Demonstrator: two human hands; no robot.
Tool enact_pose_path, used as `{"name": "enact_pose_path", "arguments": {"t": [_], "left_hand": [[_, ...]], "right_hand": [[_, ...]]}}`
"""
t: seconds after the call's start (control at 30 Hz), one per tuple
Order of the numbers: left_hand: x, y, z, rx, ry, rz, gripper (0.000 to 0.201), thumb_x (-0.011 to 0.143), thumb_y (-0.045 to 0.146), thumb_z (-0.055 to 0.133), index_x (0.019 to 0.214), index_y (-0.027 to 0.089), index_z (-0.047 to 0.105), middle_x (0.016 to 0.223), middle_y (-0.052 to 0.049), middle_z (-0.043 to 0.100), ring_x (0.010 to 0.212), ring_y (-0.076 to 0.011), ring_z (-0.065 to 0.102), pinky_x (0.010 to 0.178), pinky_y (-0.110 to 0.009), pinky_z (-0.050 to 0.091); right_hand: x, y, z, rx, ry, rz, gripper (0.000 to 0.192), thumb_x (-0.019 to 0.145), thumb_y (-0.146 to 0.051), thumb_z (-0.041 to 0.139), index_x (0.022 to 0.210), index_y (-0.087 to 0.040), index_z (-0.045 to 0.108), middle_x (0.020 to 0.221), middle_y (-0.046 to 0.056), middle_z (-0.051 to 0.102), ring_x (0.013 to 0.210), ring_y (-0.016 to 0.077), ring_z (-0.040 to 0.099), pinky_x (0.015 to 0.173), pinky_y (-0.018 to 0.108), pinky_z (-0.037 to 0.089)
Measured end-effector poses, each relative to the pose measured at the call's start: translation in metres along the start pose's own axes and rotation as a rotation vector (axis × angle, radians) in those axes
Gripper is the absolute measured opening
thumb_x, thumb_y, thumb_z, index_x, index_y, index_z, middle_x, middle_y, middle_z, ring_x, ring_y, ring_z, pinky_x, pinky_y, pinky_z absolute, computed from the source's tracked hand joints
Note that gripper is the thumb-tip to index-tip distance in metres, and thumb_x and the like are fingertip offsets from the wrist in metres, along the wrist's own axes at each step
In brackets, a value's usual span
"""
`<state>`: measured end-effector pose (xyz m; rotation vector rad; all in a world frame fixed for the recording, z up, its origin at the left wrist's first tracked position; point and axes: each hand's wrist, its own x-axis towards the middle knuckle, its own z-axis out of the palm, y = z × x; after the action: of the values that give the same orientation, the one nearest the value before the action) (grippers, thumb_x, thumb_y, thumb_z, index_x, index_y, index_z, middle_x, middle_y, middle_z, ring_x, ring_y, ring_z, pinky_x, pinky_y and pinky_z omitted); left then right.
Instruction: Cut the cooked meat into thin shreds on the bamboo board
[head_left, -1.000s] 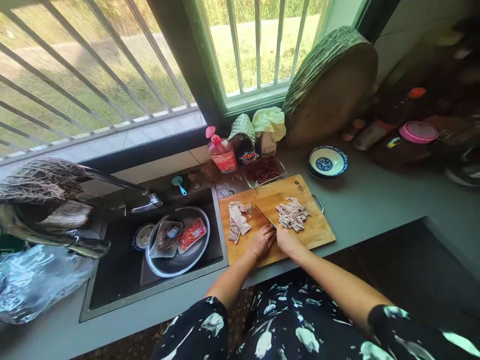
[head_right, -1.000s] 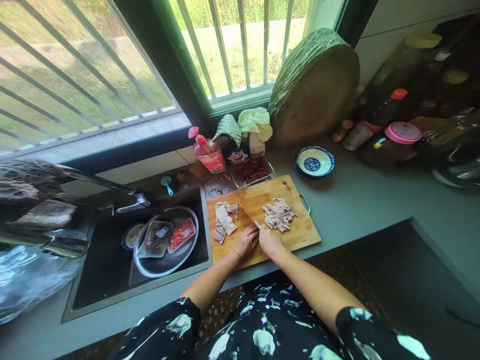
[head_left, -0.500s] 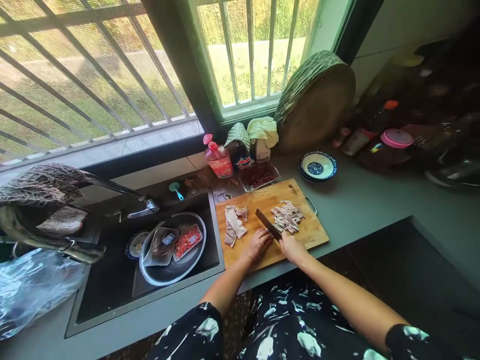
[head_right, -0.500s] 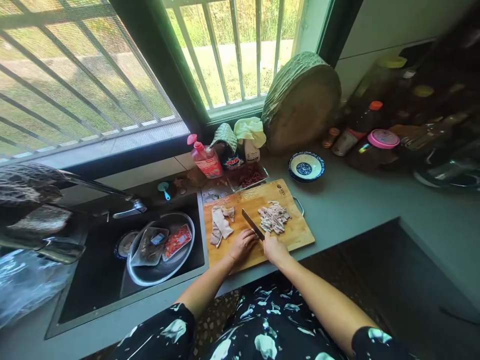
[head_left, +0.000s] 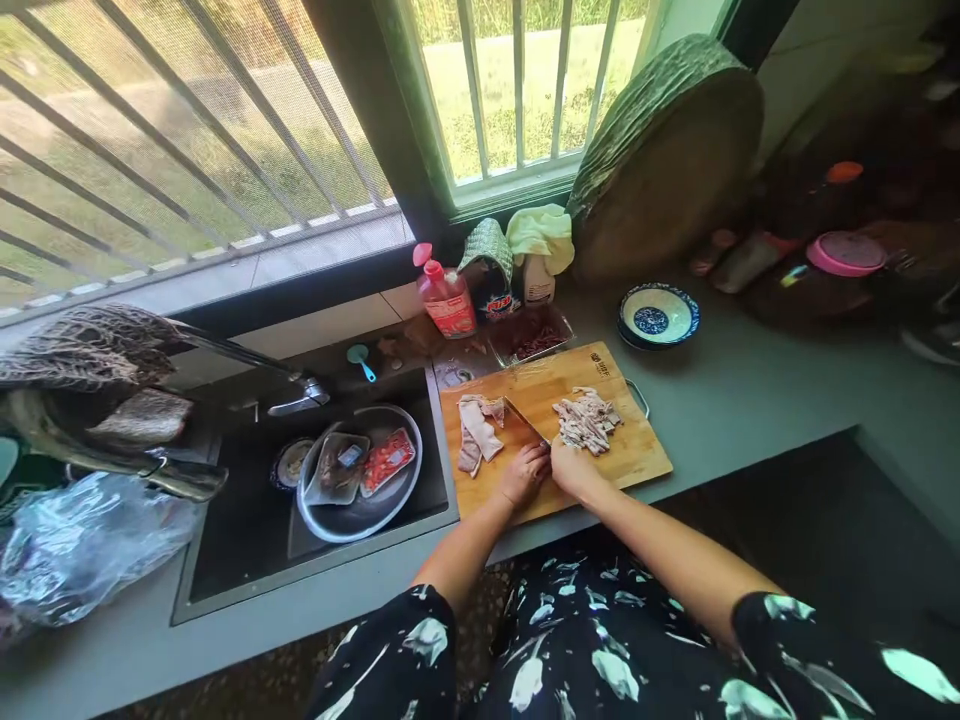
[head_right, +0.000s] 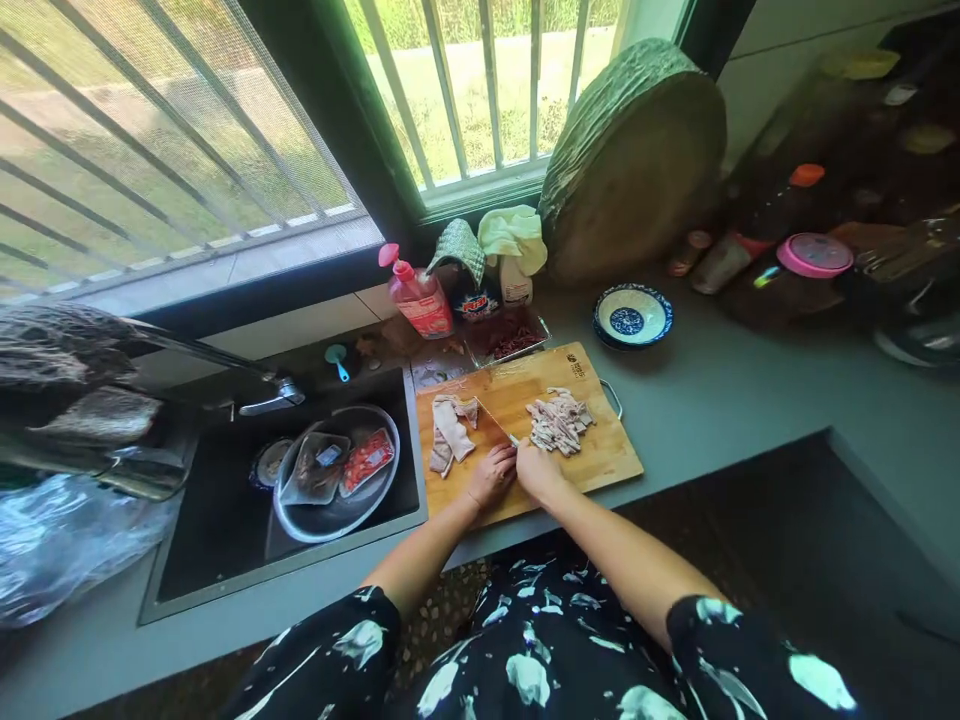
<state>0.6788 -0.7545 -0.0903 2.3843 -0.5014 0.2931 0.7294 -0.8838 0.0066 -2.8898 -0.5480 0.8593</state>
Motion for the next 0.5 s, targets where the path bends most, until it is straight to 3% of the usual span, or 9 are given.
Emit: {"name": "enact_pose_path", "arguments": {"t": [0.2,0.37,0.5], "left_hand": [[-0.004,0.006,-0.009,-0.012,-0.013,0.007,0.024,0.086,0.026,0.043,0.105,0.017,0.053,0.105,-0.007,0.055,0.102,-0.017,0.048,0.089,-0.037,0.043],[-0.005,0.007,-0.006,0.002,0.012,-0.017,0.022,0.086,0.026,0.042,0.1,0.017,0.056,0.103,-0.006,0.056,0.1,-0.0173,0.049,0.084,-0.035,0.046],[-0.004,0.005,-0.003,0.01,0.018,0.003,0.024,0.087,0.028,0.04,0.098,0.018,0.058,0.101,-0.006,0.058,0.098,-0.017,0.051,0.083,-0.035,0.047]], "right_hand": [[-0.016,0.035,-0.004,0.009,0.02,0.088,0.025,0.088,-0.029,0.032,0.102,-0.011,0.042,0.086,0.014,0.06,0.082,0.0223,0.06,0.068,0.029,0.041],[-0.029,0.023,0.0,-0.037,0.024,-0.016,0.024,0.089,-0.03,0.029,0.101,-0.013,0.041,0.081,0.012,0.061,0.077,0.0224,0.061,0.064,0.029,0.042],[-0.037,0.022,0.008,-0.079,0.004,-0.016,0.021,0.088,-0.026,0.031,0.099,-0.013,0.042,0.078,0.013,0.061,0.077,0.024,0.061,0.065,0.031,0.042]]}}
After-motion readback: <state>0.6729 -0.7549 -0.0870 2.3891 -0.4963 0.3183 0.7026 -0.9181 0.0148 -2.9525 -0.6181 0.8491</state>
